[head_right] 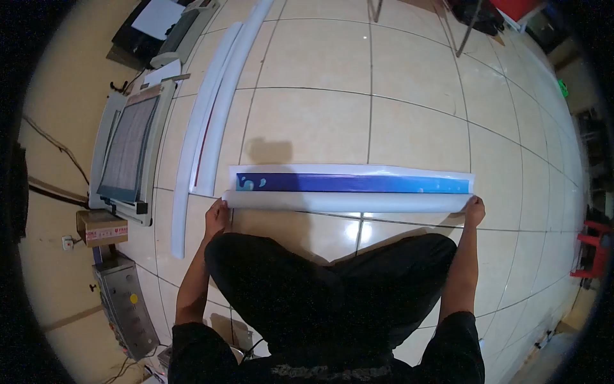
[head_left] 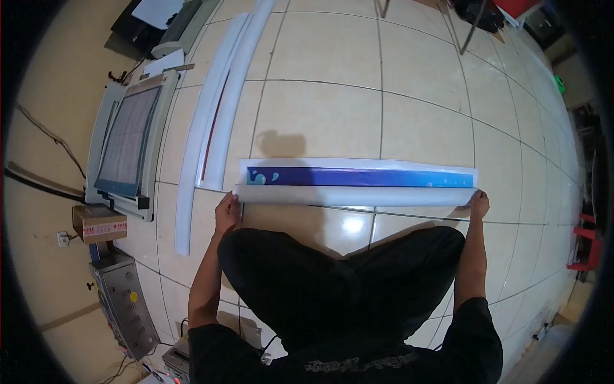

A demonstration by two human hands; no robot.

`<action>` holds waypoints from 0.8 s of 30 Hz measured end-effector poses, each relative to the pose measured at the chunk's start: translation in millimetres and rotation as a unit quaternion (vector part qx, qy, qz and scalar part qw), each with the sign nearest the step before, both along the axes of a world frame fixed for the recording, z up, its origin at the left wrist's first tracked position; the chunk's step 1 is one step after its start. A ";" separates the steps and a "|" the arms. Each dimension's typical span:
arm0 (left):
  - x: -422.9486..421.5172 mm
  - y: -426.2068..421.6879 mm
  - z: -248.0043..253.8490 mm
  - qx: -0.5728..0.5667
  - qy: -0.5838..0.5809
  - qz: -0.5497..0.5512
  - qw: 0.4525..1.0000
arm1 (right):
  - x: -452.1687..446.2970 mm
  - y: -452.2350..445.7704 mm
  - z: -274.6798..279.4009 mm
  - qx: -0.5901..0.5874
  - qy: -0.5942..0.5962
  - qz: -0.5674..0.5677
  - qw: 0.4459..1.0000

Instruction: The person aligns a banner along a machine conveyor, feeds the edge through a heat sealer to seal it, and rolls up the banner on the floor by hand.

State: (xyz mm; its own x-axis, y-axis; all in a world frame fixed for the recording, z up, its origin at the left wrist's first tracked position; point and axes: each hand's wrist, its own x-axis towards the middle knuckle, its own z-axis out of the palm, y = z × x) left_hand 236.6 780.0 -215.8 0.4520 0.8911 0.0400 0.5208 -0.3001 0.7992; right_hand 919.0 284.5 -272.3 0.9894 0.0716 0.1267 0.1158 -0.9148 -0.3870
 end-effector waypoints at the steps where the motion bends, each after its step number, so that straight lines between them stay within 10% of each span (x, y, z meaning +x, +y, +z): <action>1: -4.0 1.6 1.9 -0.041 0.073 -0.003 0.996 | -0.6 5.0 -3.5 -0.005 0.016 -0.017 1.000; 7: -28.4 -41.7 22.3 -0.320 0.033 0.120 0.939 | -27.7 74.4 6.7 -0.002 0.049 -0.159 0.986; 9: -67.1 -56.5 -9.2 0.019 -0.014 -0.098 0.995 | -43.5 122.6 -11.8 0.046 -0.013 -0.088 0.995; 10: -91.1 -71.0 -36.6 0.021 -0.013 -0.098 0.995 | -70.7 158.2 -1.7 0.216 0.040 -0.002 0.976; 13: -134.3 -113.0 -69.0 -0.224 -0.247 0.183 0.925 | -128.4 272.8 -38.5 0.036 -0.012 0.116 0.993; 15: -134.5 -139.2 -26.9 -0.040 0.180 0.143 0.972 | -203.6 341.2 -4.2 0.087 0.078 0.290 0.950; 17: -128.3 -167.0 -17.3 -0.086 0.176 0.181 0.964 | -278.2 400.0 10.1 0.134 0.085 0.431 0.888; 18: -129.9 -182.3 -15.2 -0.135 0.172 0.211 0.953 | -310.6 418.4 59.0 0.069 0.323 0.439 0.835; 21: -156.0 -210.2 -73.6 -0.143 0.164 0.177 0.960 | -399.0 415.2 45.1 0.042 0.266 0.613 0.743; 24: -164.4 -207.1 -100.5 -0.224 -0.153 0.279 0.921 | -457.4 357.1 32.8 0.070 0.256 0.654 0.709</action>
